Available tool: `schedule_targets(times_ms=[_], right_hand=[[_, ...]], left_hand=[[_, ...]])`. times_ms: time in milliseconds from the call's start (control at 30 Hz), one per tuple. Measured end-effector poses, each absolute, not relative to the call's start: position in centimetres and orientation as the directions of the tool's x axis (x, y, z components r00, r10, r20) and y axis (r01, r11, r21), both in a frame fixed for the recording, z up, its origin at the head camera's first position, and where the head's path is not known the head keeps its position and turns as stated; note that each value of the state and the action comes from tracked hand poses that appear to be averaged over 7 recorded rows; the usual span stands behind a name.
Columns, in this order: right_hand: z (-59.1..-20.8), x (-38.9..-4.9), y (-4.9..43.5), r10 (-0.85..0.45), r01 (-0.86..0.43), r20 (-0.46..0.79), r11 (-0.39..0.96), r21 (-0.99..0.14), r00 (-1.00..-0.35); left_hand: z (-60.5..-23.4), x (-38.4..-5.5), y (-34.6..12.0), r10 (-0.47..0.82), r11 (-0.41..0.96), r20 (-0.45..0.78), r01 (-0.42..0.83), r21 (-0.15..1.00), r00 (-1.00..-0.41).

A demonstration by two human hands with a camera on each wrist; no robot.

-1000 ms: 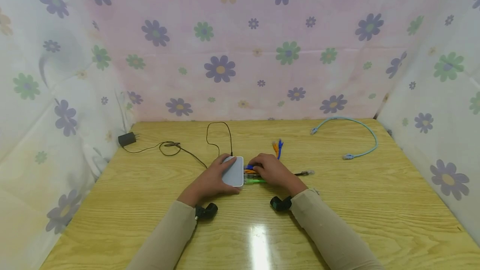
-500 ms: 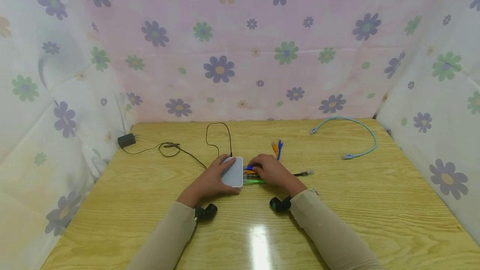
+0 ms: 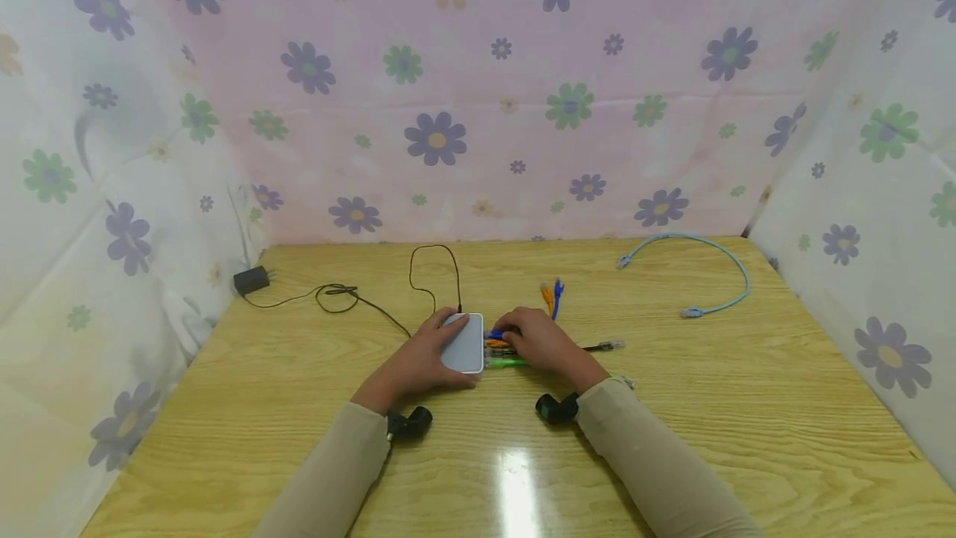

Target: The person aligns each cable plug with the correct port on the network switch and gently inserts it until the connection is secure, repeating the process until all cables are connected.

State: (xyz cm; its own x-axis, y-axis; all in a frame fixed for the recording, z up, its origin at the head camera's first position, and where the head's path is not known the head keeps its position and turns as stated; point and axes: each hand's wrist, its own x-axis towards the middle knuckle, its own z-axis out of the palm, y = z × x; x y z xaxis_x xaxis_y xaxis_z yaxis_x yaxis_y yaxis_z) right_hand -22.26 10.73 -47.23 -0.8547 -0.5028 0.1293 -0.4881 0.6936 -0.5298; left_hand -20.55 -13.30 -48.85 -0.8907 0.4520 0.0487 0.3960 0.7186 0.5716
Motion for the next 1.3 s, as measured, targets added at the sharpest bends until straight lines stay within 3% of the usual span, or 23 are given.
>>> schedule_targets(times_ms=[1300], right_hand=[[-47.03, -22.11, 10.16, -0.466, -0.447, 0.122, 0.691, -0.568, -0.876]], left_hand=[[-48.14, -20.28, -13.22, 0.461, 0.712, 0.047, 0.402, 0.576, -0.886]])
